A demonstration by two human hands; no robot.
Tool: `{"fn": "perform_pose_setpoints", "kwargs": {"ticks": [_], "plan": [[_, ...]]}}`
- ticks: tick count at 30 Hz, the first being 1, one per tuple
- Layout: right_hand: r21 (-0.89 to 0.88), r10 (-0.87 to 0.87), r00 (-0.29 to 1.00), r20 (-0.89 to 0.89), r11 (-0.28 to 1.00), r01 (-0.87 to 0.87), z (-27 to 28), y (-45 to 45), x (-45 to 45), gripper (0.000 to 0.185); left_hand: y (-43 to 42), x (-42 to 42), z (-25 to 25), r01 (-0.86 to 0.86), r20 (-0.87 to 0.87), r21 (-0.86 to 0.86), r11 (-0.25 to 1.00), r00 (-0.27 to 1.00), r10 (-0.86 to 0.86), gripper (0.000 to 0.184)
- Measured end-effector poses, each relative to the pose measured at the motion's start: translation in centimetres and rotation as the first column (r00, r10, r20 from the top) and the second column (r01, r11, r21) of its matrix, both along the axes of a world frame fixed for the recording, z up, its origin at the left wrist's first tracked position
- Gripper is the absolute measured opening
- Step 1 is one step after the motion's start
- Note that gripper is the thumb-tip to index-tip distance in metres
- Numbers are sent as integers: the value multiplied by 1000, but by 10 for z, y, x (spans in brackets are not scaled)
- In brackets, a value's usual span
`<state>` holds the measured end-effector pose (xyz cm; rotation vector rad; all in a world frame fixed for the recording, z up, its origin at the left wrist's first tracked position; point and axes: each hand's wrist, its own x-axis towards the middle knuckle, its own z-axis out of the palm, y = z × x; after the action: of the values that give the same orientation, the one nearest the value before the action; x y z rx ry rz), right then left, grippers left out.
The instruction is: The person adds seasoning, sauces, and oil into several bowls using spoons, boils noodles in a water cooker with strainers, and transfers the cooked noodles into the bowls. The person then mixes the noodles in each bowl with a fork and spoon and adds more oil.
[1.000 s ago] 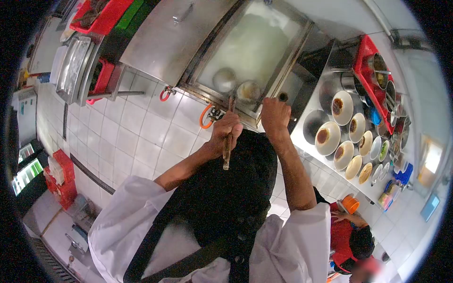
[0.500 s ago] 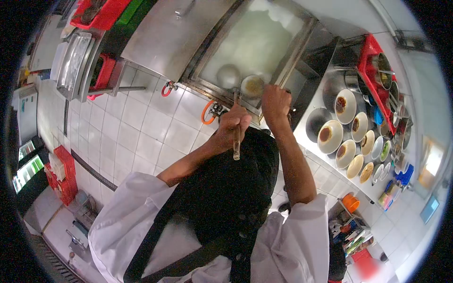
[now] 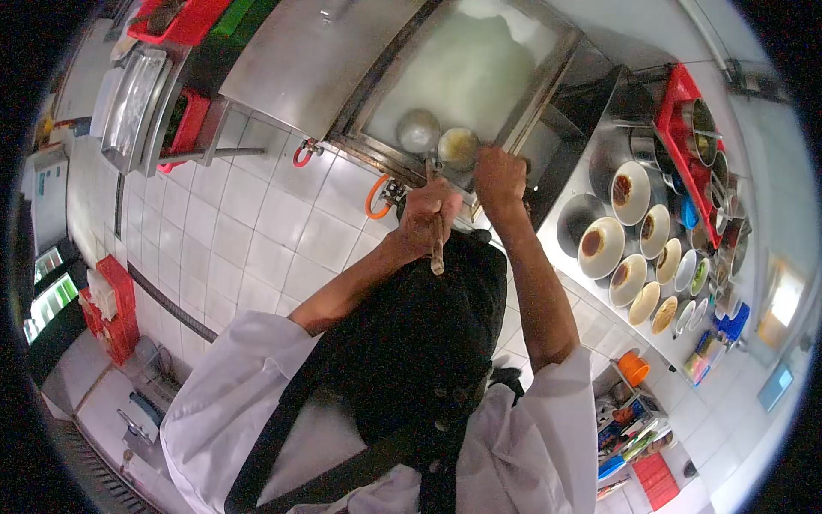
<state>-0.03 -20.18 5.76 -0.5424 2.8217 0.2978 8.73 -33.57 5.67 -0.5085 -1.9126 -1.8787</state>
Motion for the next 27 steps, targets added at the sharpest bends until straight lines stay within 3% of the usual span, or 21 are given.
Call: {"fn": "perform_pose_setpoints", "kwargs": {"ticks": [3, 5, 10, 12, 14, 16, 19, 21, 23, 27], "plan": [[46, -109, 994, 6, 993, 109, 23, 5, -2, 17, -1, 7, 2, -92, 8, -19, 996, 996, 92, 24], [45, -93, 995, 30, 995, 92, 12, 0, 0, 15, -5, 4, 9, -43, 102, -73, 996, 994, 50, 36], [71, -158, 987, -9, 985, 158, 26, 5, -1, 16, -4, 6, 7, -26, 102, -59, 998, 994, 32, 37], [104, -103, 995, 5, 989, 102, 40, 2, 0, 16, -6, 4, 5, -15, 71, -54, 998, 997, 19, 38], [144, -39, 999, 21, 989, 36, 81, -6, 3, 15, -10, 3, 6, 83, 42, -24, 996, 996, -82, 39], [168, -65, 998, -8, 984, 65, 128, -18, 4, 14, -14, 6, 8, 65, 65, -40, 997, 996, -63, 39], [51, 11, 999, -37, 999, -9, 130, -44, -6, 12, -15, 13, 5, 67, 83, -86, 994, 995, -60, 37], [131, 50, 999, -21, 990, -47, 95, -56, -18, 11, -16, 15, 7, 64, 71, -110, 992, 996, -56, 36], [47, 176, 984, -39, 984, -174, 71, -63, -22, 11, -20, 19, 15, 117, 26, -74, 990, 993, -115, 32], [116, 70, 997, 18, 991, -72, 77, -69, -11, 12, -22, 26, 20, 150, -26, -61, 987, 988, -151, 30]]}}
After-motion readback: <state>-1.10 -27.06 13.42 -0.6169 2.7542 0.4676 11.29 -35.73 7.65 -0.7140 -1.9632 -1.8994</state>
